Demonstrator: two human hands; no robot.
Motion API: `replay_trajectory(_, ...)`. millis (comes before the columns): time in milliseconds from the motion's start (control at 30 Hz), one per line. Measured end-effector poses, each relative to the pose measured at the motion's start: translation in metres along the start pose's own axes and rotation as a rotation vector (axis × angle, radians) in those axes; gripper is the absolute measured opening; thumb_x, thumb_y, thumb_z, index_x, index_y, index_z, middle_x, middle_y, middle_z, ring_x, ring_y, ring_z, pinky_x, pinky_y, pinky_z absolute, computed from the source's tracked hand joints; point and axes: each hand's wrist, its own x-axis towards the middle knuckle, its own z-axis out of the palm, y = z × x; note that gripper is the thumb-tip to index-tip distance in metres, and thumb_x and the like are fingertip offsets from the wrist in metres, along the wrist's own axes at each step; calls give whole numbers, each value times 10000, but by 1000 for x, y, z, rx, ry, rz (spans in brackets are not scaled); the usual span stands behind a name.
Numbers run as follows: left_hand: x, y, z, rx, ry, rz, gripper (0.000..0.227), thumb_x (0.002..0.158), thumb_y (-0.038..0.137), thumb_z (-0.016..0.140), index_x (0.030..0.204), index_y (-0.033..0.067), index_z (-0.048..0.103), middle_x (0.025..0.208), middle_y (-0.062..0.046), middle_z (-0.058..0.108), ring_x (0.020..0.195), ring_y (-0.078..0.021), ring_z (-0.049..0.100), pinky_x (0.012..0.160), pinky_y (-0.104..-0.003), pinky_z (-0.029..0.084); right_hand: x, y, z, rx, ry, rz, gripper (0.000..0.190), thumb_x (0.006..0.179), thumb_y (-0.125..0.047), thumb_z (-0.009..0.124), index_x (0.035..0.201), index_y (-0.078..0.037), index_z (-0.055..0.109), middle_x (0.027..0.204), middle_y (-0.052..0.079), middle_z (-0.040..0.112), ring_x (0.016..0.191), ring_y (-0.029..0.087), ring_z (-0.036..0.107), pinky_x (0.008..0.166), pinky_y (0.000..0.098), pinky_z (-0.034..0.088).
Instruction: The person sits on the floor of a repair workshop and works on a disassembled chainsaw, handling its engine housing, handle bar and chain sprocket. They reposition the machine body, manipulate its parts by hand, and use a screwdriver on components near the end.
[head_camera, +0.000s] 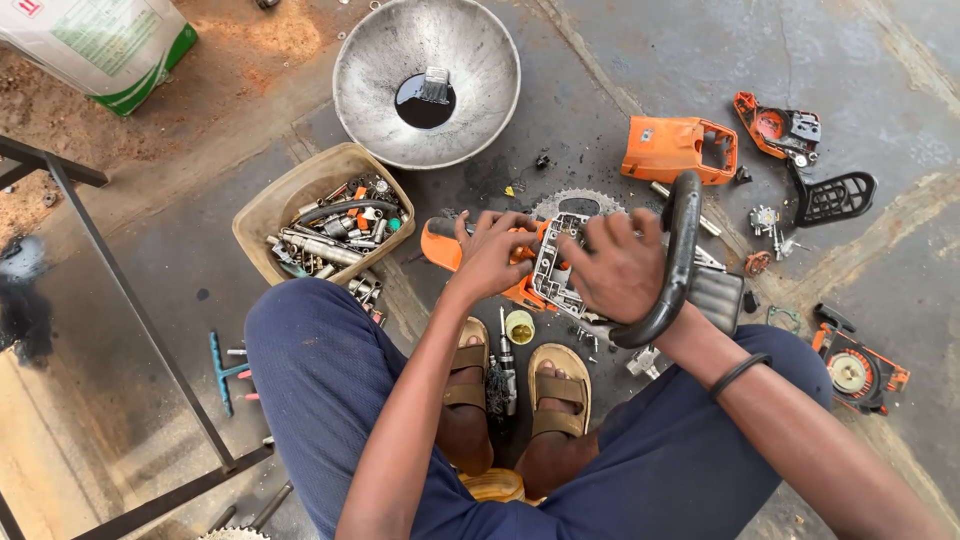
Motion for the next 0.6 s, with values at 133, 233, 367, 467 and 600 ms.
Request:
replay_trajectory(133, 1, 2, 0, 9, 5, 10, 168, 751, 224, 809, 917, 239, 792, 1273, 95, 626, 1307, -195, 475, 1185, -651, 18, -6, -1, 6, -252, -9, 41, 82, 808, -204, 759, 875, -194, 713, 1000, -26, 649, 1064, 189, 583, 1045, 432, 329)
replay_trajectory(233, 0, 2, -3, -2, 2, 4, 197, 736, 233, 815, 931, 248, 792, 1259, 85, 622, 1308, -197, 465, 1180, -652, 16, 7, -1, 1, -175, -20, -69, 96, 787, -228, 747, 880, -209, 749, 1022, -64, 698, 1130, 165, 603, 1109, 431, 331)
replay_trajectory(367, -1, -7, 5, 10, 35, 51, 206, 746, 229, 810, 950, 245, 786, 1272, 75, 624, 1315, -203, 461, 1166, -656, 35, 17, -1, -3, 61, -221, -51, 160, 794, -311, 739, 842, -160, 768, 786, -35, 691, 960, 183, 583, 1026, 491, 345)
replay_trajectory(467, 0, -5, 3, -18, 16, 14, 227, 725, 232, 815, 948, 266, 795, 1240, 78, 629, 1311, -194, 461, 1176, -661, 25, 13, 1, 7, 52, -205, 22, 182, 781, -258, 728, 916, -147, 779, 772, -31, 687, 928, 184, 597, 953, 451, 384)
replay_trajectory(600, 4, -4, 1, -5, 37, 17, 217, 741, 239, 813, 954, 281, 799, 1232, 75, 628, 1302, -192, 463, 1174, -670, 22, 16, 6, 8, 78, -316, 6, 160, 781, -214, 715, 912, -140, 769, 778, -2, 674, 857, 193, 614, 855, 412, 404)
